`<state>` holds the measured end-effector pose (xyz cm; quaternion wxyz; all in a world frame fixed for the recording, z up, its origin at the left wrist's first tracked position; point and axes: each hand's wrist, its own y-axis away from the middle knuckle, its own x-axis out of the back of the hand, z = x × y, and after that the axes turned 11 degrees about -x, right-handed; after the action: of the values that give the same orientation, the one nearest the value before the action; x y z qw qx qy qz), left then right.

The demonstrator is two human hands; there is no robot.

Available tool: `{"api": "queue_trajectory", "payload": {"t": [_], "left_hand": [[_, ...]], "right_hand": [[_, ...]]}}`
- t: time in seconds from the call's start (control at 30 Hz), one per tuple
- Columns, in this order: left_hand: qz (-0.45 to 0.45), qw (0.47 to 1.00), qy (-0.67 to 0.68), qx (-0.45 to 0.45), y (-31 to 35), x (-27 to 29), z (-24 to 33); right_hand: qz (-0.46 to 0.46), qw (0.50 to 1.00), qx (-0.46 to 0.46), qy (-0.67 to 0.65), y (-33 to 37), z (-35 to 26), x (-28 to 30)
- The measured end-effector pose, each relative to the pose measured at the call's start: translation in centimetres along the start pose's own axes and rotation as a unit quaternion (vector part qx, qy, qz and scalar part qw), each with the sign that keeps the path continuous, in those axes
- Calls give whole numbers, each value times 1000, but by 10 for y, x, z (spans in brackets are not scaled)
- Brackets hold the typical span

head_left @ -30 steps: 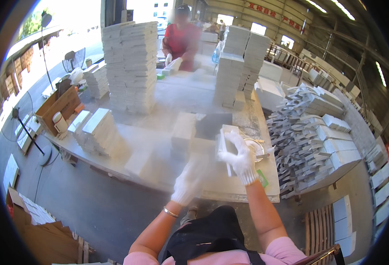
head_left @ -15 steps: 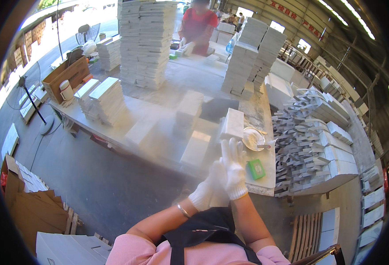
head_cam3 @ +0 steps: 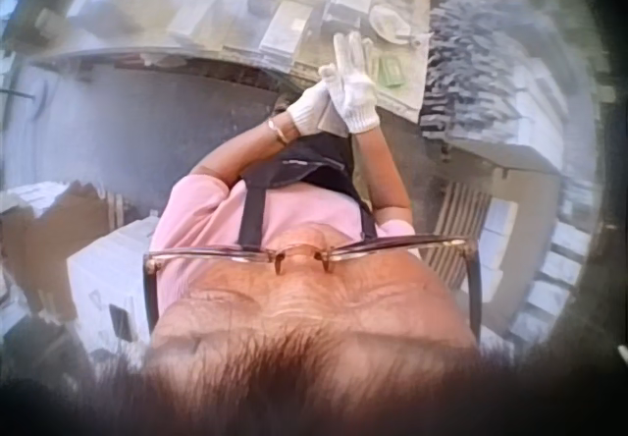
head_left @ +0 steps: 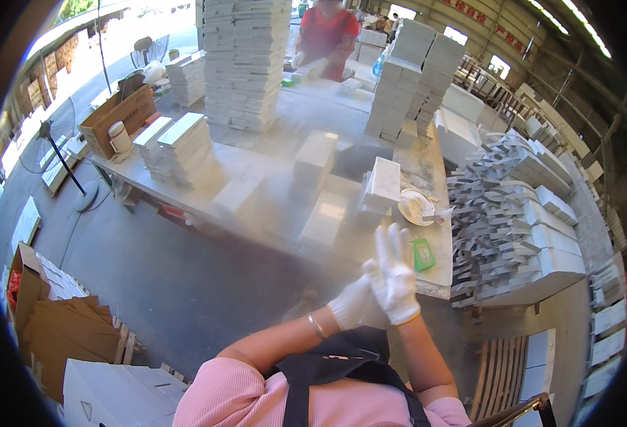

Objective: The person moves a stack of white rectangular blocks, then uses a small metal spatula to scoop white paste from a bowl and apply it into cracks on the blocks. The person repeatedly fills cracks on several blocks and places them on a table.

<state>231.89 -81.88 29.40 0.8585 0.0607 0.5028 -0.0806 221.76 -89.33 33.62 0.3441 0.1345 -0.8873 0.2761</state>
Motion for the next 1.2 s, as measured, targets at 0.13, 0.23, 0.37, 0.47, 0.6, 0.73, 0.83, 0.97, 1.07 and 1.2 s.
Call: {"api": "queue_trajectory", "payload": {"t": [0.13,0.23,0.37,0.47,0.6,0.73,0.83,0.97,1.07,1.2], "left_hand": [[34,999,-23,-4,5,-17,0],[84,994,-44,57,10,-35,10],[64,994,-17,83,8,-35,12],[111,990,-46,76,-1,-6,-11],[12,964,-209,-166,-35,55,-38],[-28,923,-253,-287,-47,72,-26],[-35,828,-435,-351,-37,34,-7],[106,994,-34,22,-11,-29,14],[133,985,-74,83,3,-41,26],[118,991,-57,9,3,-30,22]], "right_hand": [[-4,982,72,174,1,-5,0],[-18,999,-29,36,-30,6,17],[41,998,-27,41,-51,19,25],[17,998,-54,28,-29,17,7],[9,996,69,57,30,-1,-22],[-83,987,35,132,58,-18,-20],[-61,989,70,115,20,-14,-7],[0,999,24,42,-40,-3,16],[4,999,-30,38,-53,4,21],[-2,994,-12,104,-12,5,2]]}}
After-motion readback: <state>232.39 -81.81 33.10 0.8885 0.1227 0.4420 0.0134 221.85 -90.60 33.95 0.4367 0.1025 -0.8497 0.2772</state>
